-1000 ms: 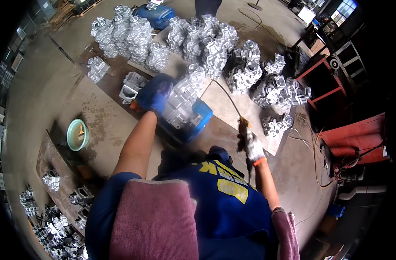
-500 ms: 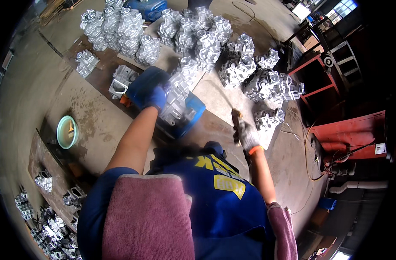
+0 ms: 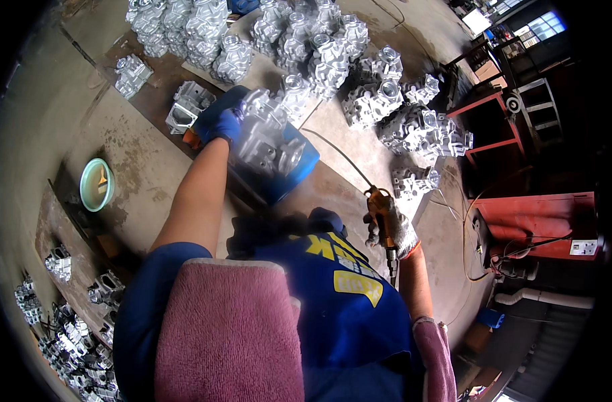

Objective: The person uses an air-powered tool to clean or dry metal engine-related components placed on a blue barrel and a work surface, picking up and rotating the parts by hand while pointing the tool's nozzle into various crevices.

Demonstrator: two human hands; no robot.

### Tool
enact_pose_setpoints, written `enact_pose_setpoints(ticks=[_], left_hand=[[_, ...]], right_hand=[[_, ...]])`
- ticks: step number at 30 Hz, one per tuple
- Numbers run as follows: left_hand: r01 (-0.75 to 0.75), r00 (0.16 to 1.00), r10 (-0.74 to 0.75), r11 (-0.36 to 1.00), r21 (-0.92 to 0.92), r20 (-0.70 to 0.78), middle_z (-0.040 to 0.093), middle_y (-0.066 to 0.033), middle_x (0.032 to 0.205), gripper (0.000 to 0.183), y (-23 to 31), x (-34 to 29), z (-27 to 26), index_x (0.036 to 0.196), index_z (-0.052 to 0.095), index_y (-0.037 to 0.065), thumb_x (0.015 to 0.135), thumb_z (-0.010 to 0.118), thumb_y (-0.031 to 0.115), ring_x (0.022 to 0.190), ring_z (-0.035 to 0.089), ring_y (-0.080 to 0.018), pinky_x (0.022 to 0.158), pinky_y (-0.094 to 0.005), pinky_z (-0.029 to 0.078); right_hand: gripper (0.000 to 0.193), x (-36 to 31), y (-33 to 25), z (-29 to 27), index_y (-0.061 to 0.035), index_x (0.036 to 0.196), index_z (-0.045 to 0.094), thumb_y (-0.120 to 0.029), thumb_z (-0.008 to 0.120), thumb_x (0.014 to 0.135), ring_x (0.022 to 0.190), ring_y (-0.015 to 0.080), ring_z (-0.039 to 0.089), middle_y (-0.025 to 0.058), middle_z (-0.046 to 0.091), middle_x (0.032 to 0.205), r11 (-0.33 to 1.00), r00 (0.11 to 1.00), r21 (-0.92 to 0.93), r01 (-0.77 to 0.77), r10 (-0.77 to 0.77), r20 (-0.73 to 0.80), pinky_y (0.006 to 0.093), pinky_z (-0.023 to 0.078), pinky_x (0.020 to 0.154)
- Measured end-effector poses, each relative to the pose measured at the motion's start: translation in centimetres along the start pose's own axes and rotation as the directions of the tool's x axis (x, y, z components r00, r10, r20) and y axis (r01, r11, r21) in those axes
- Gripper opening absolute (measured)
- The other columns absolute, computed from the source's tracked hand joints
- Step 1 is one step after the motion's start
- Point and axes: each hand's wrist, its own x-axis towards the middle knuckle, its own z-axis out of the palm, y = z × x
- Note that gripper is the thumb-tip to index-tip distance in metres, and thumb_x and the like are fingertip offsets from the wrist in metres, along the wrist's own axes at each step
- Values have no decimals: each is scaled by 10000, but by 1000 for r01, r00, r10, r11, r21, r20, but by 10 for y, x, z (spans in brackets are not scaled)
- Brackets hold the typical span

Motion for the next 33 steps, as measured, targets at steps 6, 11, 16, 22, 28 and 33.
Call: enact_pose_setpoints(ticks=[6, 11, 16, 22, 28, 33], left_hand=[[76, 992, -79, 997, 35, 102, 668, -239, 988, 744, 11, -8, -54, 914, 719, 28, 919, 338, 668, 975, 626, -428, 853, -453, 490], [96, 993, -95, 995, -7, 68, 658, -260, 968, 747, -12, 6, -38, 911, 716, 13, 918, 358, 669, 957, 616, -449, 846, -467, 481], [113, 987, -105, 991, -71, 119, 658, -265, 973, 752, 3, -4, -49, 935, 713, 9, 909, 370, 678, 958, 615, -454, 845, -465, 484], [124, 991, -115, 982, -146, 68, 664, -256, 1004, 789, 6, -10, -53, 931, 718, 2, 873, 389, 717, 985, 616, -447, 865, -467, 489], [138, 988, -137, 990, -12, 76, 664, -249, 1012, 785, -14, 14, -31, 927, 721, 8, 870, 387, 716, 1003, 617, -430, 876, -461, 490], [113, 993, -109, 986, 124, -39, 667, -237, 1034, 795, -24, 23, -21, 963, 719, 18, 879, 350, 717, 1026, 616, -418, 896, -458, 482]], right_hand=[[542, -13, 18, -9, -99, 1216, 492, -561, 497, 933, 638, 207, 647, 125, 618, 874, 993, 999, 108, -45, 42, 32, 403, 582, 522], [413, -11, 21, 2, -102, 1211, 504, -376, 580, 912, 676, 216, 621, 137, 601, 922, 975, 998, 214, -53, 45, 41, 410, 539, 508], [625, -7, 28, -2, -26, 1264, 470, -553, 505, 930, 706, 243, 672, 179, 643, 960, 959, 991, 283, 12, -49, 125, 404, 593, 561], [338, -5, 18, 1, -138, 1223, 510, -283, 583, 927, 712, 251, 613, 124, 597, 919, 938, 991, 326, -114, 86, 99, 465, 504, 554], [637, -2, 27, 1, -38, 1221, 506, -598, 498, 917, 663, 185, 643, 145, 647, 907, 994, 998, 109, 27, -34, 60, 328, 565, 528], [619, -5, 27, 5, -58, 1202, 535, -603, 516, 909, 640, 155, 619, 121, 650, 883, 995, 999, 92, 30, -33, 29, 281, 533, 507]])
